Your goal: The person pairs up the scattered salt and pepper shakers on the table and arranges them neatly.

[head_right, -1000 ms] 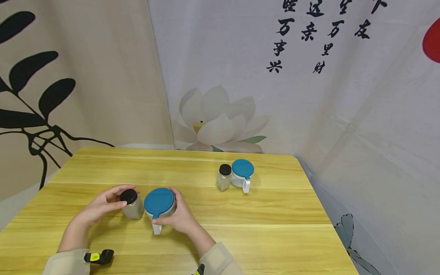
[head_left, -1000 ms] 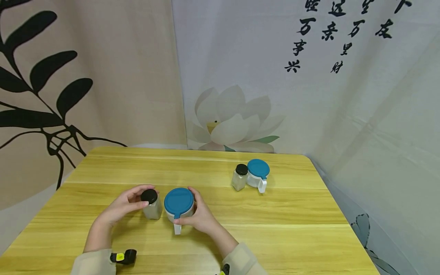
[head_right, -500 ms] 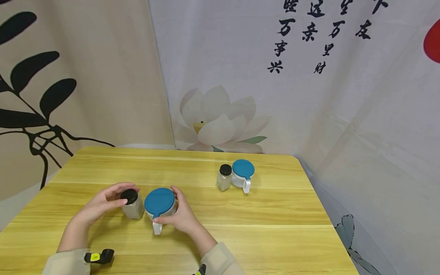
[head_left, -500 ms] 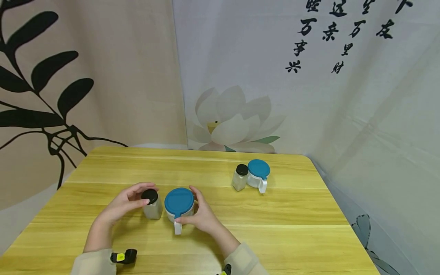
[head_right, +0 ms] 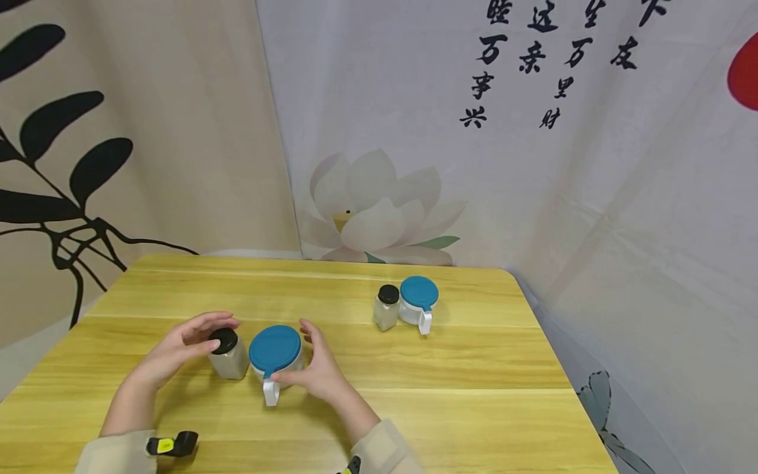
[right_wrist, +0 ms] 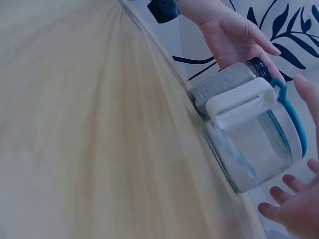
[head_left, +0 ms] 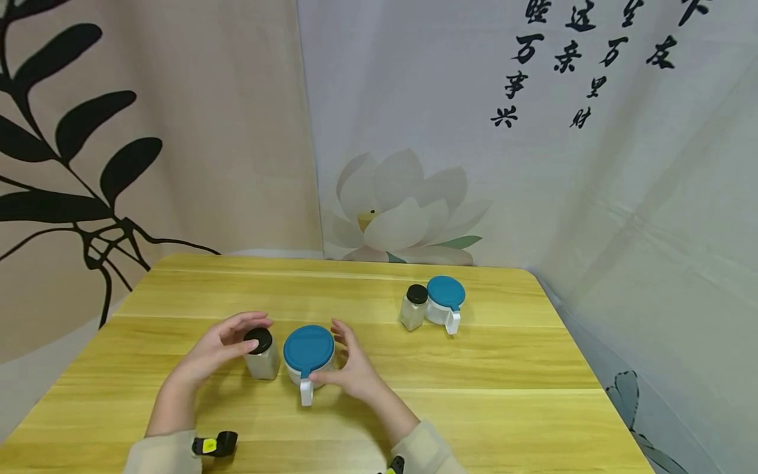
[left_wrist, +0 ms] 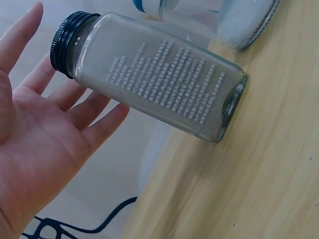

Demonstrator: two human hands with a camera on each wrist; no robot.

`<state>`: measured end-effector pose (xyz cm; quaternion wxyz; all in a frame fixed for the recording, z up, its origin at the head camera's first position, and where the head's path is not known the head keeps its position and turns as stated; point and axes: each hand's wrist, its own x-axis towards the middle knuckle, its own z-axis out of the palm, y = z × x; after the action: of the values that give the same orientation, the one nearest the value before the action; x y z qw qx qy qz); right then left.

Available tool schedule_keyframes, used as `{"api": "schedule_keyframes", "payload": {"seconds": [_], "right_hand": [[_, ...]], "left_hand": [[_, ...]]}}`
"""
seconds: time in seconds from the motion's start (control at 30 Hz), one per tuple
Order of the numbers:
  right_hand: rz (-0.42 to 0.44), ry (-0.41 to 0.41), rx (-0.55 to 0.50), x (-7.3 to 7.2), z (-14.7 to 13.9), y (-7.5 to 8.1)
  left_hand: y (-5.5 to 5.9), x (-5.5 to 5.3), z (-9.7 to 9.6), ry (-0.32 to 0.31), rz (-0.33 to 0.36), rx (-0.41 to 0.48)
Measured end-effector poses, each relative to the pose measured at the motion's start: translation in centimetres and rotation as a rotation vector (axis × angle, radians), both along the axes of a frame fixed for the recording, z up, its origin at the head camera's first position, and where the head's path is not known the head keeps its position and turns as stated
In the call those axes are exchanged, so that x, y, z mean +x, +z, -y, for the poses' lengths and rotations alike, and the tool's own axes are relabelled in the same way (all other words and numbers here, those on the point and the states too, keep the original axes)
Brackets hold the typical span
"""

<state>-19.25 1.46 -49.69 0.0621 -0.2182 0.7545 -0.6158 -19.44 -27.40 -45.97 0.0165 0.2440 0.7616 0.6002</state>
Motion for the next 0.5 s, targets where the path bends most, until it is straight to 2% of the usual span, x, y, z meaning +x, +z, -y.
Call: {"api": "schedule_keyframes", "payload": {"seconds": [0.2,0.5], "right_hand": [[-0.013,-0.004,-0.006,-0.2,-0.6,0.0],[-0.041,-0.023,-0.015,-0.4,-1.4,0.3]], "left_hand": [[0.3,0.2,0.0,0.040,-0.004,0.005],[1.1,0.4,-0.3,0.068,-0.007,0.007]]}}
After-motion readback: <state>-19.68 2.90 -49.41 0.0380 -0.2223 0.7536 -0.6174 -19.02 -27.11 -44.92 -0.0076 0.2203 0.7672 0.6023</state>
